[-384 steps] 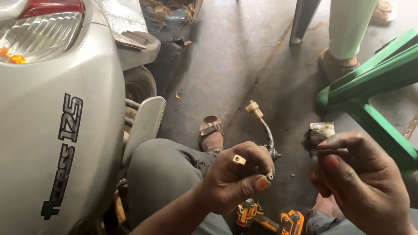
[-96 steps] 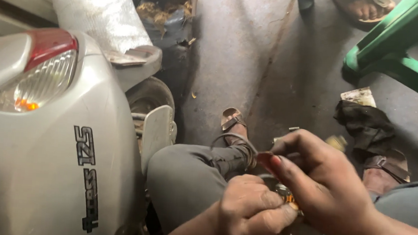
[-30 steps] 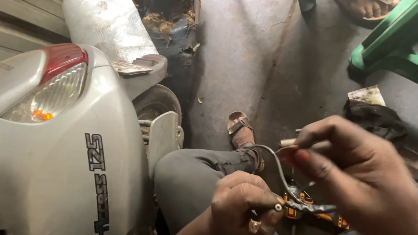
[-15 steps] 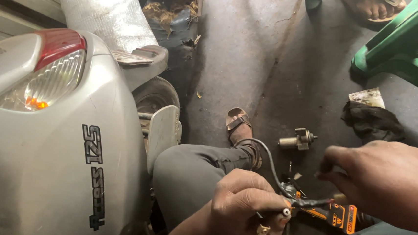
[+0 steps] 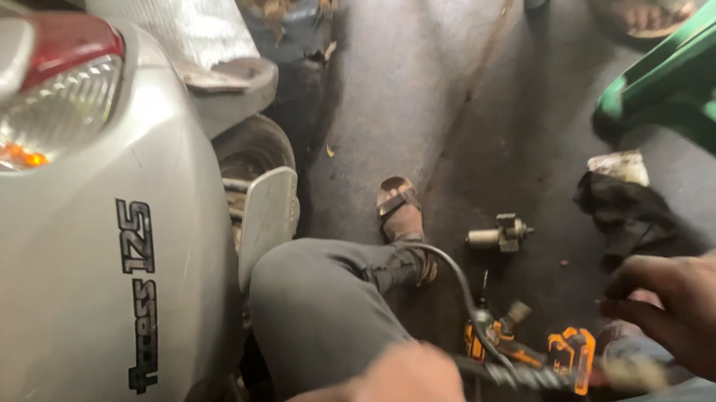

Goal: Inspecting and repairing electrical connectors and a starter motor for a motorcycle.

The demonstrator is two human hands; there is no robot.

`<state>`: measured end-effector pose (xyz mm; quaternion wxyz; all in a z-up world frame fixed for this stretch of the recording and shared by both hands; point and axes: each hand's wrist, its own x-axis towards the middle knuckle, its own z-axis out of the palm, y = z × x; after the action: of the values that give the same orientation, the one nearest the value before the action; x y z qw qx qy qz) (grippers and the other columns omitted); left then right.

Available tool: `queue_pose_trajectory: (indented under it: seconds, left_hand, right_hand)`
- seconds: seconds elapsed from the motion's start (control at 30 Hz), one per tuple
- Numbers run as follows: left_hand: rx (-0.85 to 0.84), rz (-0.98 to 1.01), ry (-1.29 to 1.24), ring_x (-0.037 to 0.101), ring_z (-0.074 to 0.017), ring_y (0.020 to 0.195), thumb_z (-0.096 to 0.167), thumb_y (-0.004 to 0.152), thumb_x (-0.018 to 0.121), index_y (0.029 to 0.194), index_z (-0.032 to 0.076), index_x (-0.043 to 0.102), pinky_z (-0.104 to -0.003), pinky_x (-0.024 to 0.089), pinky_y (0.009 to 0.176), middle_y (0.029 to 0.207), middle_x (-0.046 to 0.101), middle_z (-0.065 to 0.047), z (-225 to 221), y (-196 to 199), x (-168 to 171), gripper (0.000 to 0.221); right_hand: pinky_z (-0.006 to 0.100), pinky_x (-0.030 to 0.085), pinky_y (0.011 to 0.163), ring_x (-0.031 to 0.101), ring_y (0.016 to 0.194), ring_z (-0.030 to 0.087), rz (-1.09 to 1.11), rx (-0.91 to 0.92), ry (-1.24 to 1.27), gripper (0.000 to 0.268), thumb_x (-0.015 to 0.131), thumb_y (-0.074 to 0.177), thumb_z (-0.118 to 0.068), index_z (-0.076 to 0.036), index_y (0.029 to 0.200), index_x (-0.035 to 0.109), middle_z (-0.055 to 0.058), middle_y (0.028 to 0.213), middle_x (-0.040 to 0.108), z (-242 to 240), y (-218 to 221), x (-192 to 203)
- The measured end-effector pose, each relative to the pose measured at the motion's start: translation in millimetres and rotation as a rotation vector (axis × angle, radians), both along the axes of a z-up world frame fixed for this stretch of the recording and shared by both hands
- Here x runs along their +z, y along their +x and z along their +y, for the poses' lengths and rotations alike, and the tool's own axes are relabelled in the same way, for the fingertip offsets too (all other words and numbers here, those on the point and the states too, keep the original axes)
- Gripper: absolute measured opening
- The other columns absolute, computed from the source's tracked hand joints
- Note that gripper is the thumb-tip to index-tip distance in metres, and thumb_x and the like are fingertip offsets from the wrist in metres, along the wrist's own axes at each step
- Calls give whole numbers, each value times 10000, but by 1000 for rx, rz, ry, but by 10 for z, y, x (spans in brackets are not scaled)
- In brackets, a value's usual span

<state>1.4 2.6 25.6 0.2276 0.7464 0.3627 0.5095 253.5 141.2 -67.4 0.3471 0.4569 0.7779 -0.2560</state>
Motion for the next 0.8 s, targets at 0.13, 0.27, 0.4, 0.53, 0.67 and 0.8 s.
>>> queue_pose_trajectory:
  seconds: [0.13, 0.27, 0.4, 0.53, 0.67, 0.8]
  left_hand:
    - [54, 86, -35, 623, -179, 588, 66, 861, 796, 985, 22, 701, -329, 479, 524, 756, 629, -45, -97, -7, 52, 162]
    - [23, 144, -1, 589, -166, 551, 80, 822, 792, 977, 27, 704, -327, 444, 492, 737, 605, -28, 20, -5, 104, 186]
    - [27, 153, 21, 566, -158, 526, 89, 795, 789, 971, 29, 707, -326, 421, 470, 724, 589, -17, 66, 10, -9, 203]
    - [150, 290, -61, 632, -231, 710, 46, 863, 807, 1104, 10, 680, -372, 490, 597, 861, 620, -67, 96, 107, -209, 275]
    - [166, 348, -57, 663, -244, 754, 80, 855, 791, 1139, -7, 654, -381, 542, 666, 934, 644, -101, 134, 109, -261, 328]
    - [153, 375, -43, 665, -241, 724, 82, 855, 819, 1115, -16, 670, -380, 525, 628, 903, 644, -93, 163, 159, -282, 316]
  right_hand:
    - [280, 604, 737, 773, 702, 93, 52, -140, -95, 328, 756, 841, -470, -282, 1109, 745, -55, 801, 794, -188, 147, -361]
    - [306, 595, 675, 750, 718, 130, 412, -231, 99, 433, 814, 788, -285, -159, 1185, 699, 40, 819, 773, -92, 117, 69]
    - [295, 574, 627, 741, 714, 126, 859, -242, 172, 268, 793, 821, -232, -144, 1074, 793, 24, 847, 774, -179, 60, 532]
    - [226, 592, 629, 749, 749, 70, 1175, -209, -154, 249, 815, 848, -293, -144, 1046, 782, -33, 869, 800, -212, -212, 714]
    - [226, 597, 603, 754, 700, 64, 1163, -302, -316, 257, 820, 845, -291, -129, 1044, 795, -41, 840, 791, -193, -267, 692]
    - [227, 602, 622, 755, 721, 70, 1184, -356, -320, 223, 808, 852, -277, -126, 1016, 803, -32, 843, 792, -202, -253, 709]
